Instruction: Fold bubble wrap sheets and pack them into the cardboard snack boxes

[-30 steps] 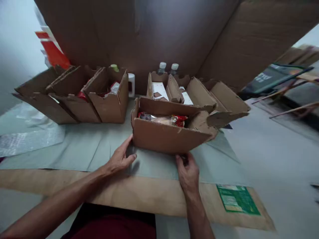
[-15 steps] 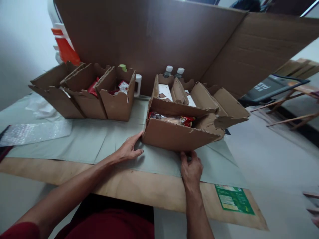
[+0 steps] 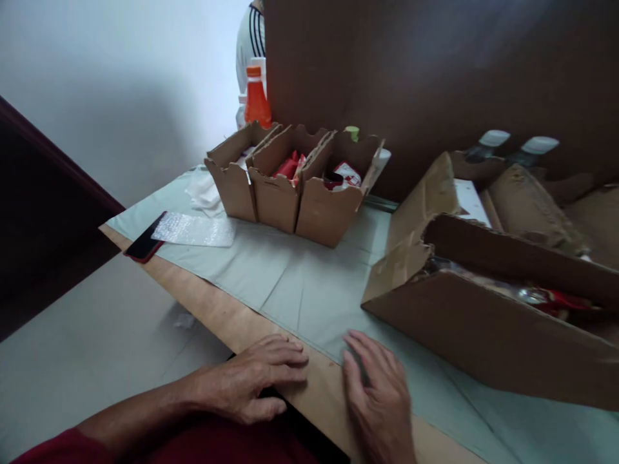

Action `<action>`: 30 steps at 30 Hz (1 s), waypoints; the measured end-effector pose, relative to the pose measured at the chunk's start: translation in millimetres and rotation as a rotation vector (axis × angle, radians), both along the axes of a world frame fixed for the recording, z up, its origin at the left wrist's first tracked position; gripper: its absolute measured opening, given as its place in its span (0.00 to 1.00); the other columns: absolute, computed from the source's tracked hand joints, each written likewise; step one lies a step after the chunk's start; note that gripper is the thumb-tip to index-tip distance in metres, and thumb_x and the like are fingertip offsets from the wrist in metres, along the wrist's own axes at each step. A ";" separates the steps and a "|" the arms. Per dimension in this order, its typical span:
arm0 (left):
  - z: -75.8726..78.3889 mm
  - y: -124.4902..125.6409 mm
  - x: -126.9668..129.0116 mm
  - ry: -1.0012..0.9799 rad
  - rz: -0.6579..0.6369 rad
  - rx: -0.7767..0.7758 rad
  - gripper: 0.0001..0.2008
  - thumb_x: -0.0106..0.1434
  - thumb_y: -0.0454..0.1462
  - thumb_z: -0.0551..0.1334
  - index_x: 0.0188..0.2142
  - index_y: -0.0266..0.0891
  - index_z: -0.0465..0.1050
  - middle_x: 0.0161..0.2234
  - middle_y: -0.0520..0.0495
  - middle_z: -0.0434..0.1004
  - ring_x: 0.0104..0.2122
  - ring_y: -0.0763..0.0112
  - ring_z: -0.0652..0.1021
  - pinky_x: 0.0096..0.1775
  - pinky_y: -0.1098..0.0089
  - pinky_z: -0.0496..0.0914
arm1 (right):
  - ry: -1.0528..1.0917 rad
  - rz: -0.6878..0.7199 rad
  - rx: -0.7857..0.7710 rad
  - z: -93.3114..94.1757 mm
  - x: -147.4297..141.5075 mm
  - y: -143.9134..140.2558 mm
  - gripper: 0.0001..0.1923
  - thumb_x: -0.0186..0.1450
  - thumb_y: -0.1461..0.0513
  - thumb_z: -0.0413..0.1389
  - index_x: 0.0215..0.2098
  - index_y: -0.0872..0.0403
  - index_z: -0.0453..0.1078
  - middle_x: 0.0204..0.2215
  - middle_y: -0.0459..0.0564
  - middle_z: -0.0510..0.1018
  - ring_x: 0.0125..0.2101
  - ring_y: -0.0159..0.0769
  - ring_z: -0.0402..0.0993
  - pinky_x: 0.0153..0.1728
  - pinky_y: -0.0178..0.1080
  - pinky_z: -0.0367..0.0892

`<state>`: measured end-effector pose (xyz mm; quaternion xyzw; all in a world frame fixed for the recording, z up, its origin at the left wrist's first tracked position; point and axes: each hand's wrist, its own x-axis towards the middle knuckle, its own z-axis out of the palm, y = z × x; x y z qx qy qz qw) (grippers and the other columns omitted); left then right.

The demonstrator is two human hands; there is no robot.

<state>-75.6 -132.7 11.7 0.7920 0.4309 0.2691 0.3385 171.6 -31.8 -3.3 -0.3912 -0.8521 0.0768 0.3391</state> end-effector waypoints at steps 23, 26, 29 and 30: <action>-26.4 2.7 -11.3 -1.289 0.596 -0.502 0.33 0.57 0.46 0.72 0.59 0.39 0.69 0.52 0.35 0.77 0.50 0.53 0.79 0.50 0.55 0.75 | -0.374 0.420 0.015 44.9 -237.1 66.2 0.12 0.70 0.68 0.52 0.45 0.54 0.77 0.51 0.55 0.82 0.54 0.45 0.72 0.54 0.50 0.62; -11.0 7.8 -25.4 -1.508 0.713 -0.598 0.39 0.55 0.50 0.75 0.61 0.42 0.66 0.57 0.36 0.74 0.57 0.50 0.75 0.57 0.51 0.73 | -0.234 0.387 0.082 53.5 -164.4 37.1 0.11 0.69 0.69 0.53 0.43 0.53 0.75 0.51 0.55 0.82 0.54 0.45 0.73 0.54 0.50 0.63; 2.6 17.4 -34.9 -1.473 0.848 -0.650 0.36 0.54 0.46 0.76 0.60 0.43 0.69 0.52 0.42 0.79 0.55 0.54 0.78 0.58 0.54 0.73 | -0.161 0.330 0.083 59.8 -105.2 -3.9 0.10 0.65 0.70 0.54 0.42 0.54 0.73 0.51 0.55 0.82 0.54 0.45 0.73 0.54 0.50 0.65; 5.5 20.8 -35.6 -1.428 0.901 -0.660 0.36 0.53 0.44 0.76 0.60 0.43 0.69 0.50 0.43 0.80 0.53 0.55 0.79 0.56 0.56 0.74 | -0.146 0.308 0.058 59.8 -89.8 -17.7 0.11 0.64 0.71 0.54 0.43 0.54 0.72 0.51 0.54 0.82 0.54 0.44 0.73 0.55 0.49 0.65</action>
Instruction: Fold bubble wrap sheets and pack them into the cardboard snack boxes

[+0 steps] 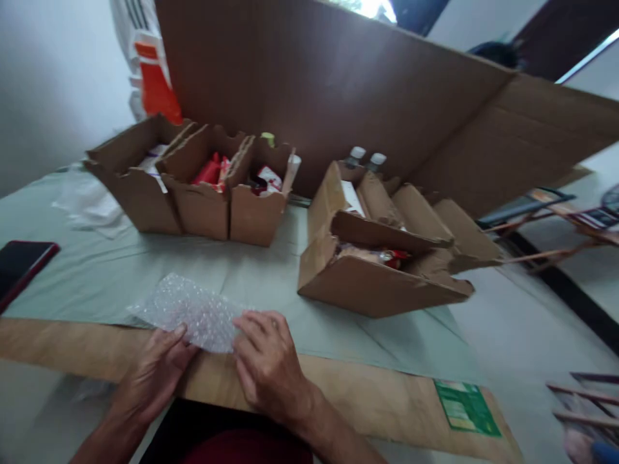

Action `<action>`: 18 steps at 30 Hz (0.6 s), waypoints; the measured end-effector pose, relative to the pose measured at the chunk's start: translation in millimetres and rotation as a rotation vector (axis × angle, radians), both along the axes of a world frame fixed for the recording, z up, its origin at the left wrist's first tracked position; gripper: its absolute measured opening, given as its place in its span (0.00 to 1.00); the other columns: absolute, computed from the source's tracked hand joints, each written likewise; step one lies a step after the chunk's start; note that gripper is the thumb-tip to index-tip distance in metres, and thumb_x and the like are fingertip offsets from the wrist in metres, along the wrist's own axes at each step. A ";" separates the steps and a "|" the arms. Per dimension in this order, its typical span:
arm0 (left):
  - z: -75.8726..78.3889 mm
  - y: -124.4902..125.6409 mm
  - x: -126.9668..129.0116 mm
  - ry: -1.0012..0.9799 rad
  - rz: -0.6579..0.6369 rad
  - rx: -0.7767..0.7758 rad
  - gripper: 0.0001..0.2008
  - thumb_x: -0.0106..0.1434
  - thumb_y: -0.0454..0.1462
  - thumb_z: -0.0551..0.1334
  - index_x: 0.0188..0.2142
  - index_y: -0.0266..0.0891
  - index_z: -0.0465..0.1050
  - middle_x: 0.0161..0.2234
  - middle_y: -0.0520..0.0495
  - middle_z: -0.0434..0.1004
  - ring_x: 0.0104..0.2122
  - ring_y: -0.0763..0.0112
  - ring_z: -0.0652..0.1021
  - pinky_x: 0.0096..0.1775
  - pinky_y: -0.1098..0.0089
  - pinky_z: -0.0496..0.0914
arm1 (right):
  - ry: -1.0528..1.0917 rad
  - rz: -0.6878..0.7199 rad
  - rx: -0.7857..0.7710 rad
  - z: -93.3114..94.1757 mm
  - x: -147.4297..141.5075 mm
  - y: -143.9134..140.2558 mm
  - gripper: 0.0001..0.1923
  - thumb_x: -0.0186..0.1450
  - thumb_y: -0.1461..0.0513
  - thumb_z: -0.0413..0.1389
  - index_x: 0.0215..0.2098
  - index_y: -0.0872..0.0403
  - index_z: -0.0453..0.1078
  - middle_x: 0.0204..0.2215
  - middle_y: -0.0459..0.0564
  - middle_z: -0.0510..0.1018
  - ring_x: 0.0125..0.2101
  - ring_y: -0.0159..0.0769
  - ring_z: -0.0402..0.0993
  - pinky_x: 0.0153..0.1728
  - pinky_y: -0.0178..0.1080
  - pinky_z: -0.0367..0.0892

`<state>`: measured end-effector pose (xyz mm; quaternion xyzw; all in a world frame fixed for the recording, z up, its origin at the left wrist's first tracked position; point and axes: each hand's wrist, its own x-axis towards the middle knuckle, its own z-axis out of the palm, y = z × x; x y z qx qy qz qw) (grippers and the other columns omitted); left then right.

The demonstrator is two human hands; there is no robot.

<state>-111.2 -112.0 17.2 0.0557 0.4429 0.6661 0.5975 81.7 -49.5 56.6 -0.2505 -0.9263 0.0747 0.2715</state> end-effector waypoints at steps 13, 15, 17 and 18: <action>10.2 91.1 48.0 0.761 -0.242 0.020 0.46 0.56 0.41 0.70 0.70 0.38 0.55 0.55 0.35 0.77 0.54 0.53 0.79 0.55 0.54 0.72 | 0.248 -0.161 -0.201 -42.3 59.8 -55.8 0.16 0.68 0.55 0.60 0.50 0.52 0.71 0.51 0.55 0.82 0.54 0.46 0.76 0.55 0.51 0.70; 4.9 84.3 40.4 0.948 -0.184 0.041 0.44 0.59 0.40 0.68 0.71 0.41 0.53 0.62 0.33 0.70 0.60 0.51 0.75 0.59 0.50 0.69 | 0.222 -0.197 -0.206 -45.5 72.0 -53.8 0.17 0.67 0.60 0.60 0.54 0.52 0.70 0.52 0.56 0.81 0.55 0.47 0.75 0.55 0.52 0.69; 0.3 63.2 30.0 1.149 -0.204 0.075 0.34 0.62 0.41 0.66 0.67 0.44 0.62 0.64 0.35 0.69 0.62 0.49 0.73 0.61 0.47 0.68 | 0.172 -0.208 -0.202 -50.6 82.8 -51.5 0.22 0.66 0.64 0.58 0.59 0.52 0.69 0.54 0.57 0.80 0.56 0.48 0.74 0.56 0.53 0.69; -1.0 49.5 25.5 1.247 -0.236 0.107 0.29 0.63 0.41 0.65 0.64 0.44 0.68 0.63 0.36 0.70 0.62 0.48 0.73 0.61 0.47 0.69 | 0.138 -0.203 -0.205 -53.0 86.1 -50.2 0.24 0.66 0.65 0.58 0.60 0.52 0.68 0.56 0.57 0.79 0.57 0.48 0.73 0.56 0.53 0.69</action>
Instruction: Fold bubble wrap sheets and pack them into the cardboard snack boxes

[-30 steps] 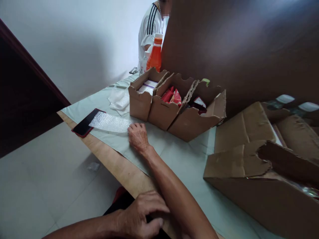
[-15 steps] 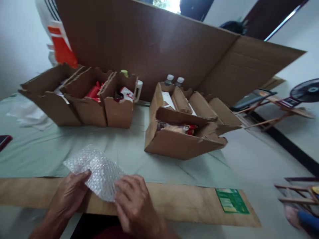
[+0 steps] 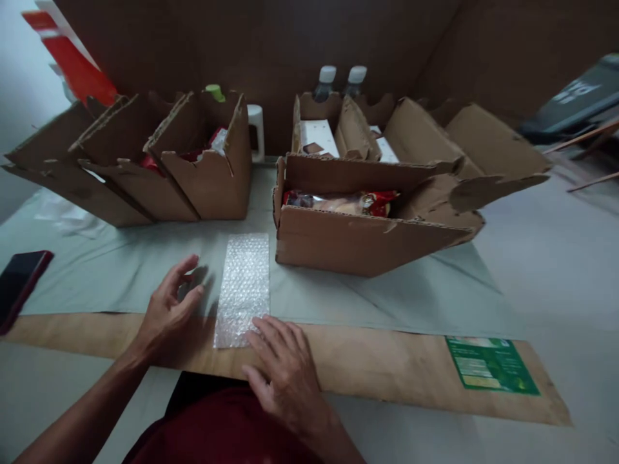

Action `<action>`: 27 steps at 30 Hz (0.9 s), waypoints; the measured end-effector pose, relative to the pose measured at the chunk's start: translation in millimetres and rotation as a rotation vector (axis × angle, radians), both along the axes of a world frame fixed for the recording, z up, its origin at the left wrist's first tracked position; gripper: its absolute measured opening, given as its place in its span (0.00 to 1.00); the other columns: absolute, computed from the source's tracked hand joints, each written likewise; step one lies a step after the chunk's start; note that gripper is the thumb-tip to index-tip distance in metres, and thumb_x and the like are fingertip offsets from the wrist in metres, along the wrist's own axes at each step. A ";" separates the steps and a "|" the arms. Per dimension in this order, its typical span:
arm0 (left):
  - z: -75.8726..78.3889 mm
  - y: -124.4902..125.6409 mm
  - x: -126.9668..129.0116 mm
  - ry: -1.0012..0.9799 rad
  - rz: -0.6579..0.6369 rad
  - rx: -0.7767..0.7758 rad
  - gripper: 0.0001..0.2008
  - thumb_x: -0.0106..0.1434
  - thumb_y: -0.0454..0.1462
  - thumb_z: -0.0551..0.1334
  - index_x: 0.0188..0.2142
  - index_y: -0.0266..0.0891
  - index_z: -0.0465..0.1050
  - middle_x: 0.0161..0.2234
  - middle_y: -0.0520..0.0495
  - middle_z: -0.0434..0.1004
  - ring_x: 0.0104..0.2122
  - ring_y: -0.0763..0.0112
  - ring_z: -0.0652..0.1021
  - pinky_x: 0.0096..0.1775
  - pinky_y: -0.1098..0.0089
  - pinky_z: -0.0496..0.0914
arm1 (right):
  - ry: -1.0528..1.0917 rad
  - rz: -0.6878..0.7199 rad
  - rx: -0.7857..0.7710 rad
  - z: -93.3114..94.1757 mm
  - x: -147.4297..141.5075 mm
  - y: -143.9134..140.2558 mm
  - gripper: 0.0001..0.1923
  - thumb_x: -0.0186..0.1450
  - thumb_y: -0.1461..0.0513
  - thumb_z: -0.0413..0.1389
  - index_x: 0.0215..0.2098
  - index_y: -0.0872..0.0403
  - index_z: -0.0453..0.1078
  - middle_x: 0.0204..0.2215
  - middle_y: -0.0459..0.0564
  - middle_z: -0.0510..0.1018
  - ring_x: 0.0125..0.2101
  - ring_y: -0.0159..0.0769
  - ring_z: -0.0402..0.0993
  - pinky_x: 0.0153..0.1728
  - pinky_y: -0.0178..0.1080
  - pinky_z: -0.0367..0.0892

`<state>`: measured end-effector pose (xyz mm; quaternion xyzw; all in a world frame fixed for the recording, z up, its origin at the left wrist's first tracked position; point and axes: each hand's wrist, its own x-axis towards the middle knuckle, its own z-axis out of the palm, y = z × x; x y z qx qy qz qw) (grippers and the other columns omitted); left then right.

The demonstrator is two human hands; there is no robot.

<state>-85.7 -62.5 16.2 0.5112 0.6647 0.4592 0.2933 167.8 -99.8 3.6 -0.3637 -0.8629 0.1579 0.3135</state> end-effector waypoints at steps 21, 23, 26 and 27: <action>-19.7 -40.3 2.0 0.561 -0.618 0.439 0.18 0.64 0.26 0.59 0.49 0.44 0.77 0.49 0.46 0.85 0.54 0.61 0.81 0.57 0.63 0.75 | -0.289 0.120 -0.083 14.7 1.1 21.2 0.19 0.68 0.67 0.56 0.57 0.54 0.69 0.59 0.54 0.77 0.56 0.45 0.71 0.55 0.48 0.69; -16.9 -35.5 2.1 0.450 -0.561 0.425 0.17 0.65 0.28 0.61 0.49 0.46 0.78 0.45 0.48 0.87 0.50 0.64 0.84 0.52 0.69 0.77 | -0.242 0.113 -0.066 9.0 2.5 24.3 0.17 0.68 0.66 0.57 0.56 0.54 0.68 0.57 0.54 0.78 0.54 0.44 0.72 0.53 0.48 0.70; -14.3 -31.9 3.1 0.262 -0.436 0.211 0.10 0.70 0.38 0.61 0.48 0.50 0.79 0.43 0.48 0.87 0.42 0.63 0.86 0.45 0.72 0.80 | -0.156 0.139 -0.131 5.3 3.6 37.4 0.26 0.67 0.59 0.60 0.62 0.53 0.63 0.56 0.55 0.78 0.52 0.44 0.73 0.52 0.47 0.70; -15.5 -31.8 3.3 0.218 -0.374 0.112 0.09 0.70 0.43 0.61 0.45 0.52 0.81 0.42 0.49 0.87 0.39 0.63 0.86 0.43 0.72 0.81 | -0.138 0.127 -0.147 4.3 2.9 42.5 0.30 0.67 0.58 0.60 0.65 0.53 0.60 0.54 0.55 0.79 0.51 0.45 0.74 0.51 0.47 0.71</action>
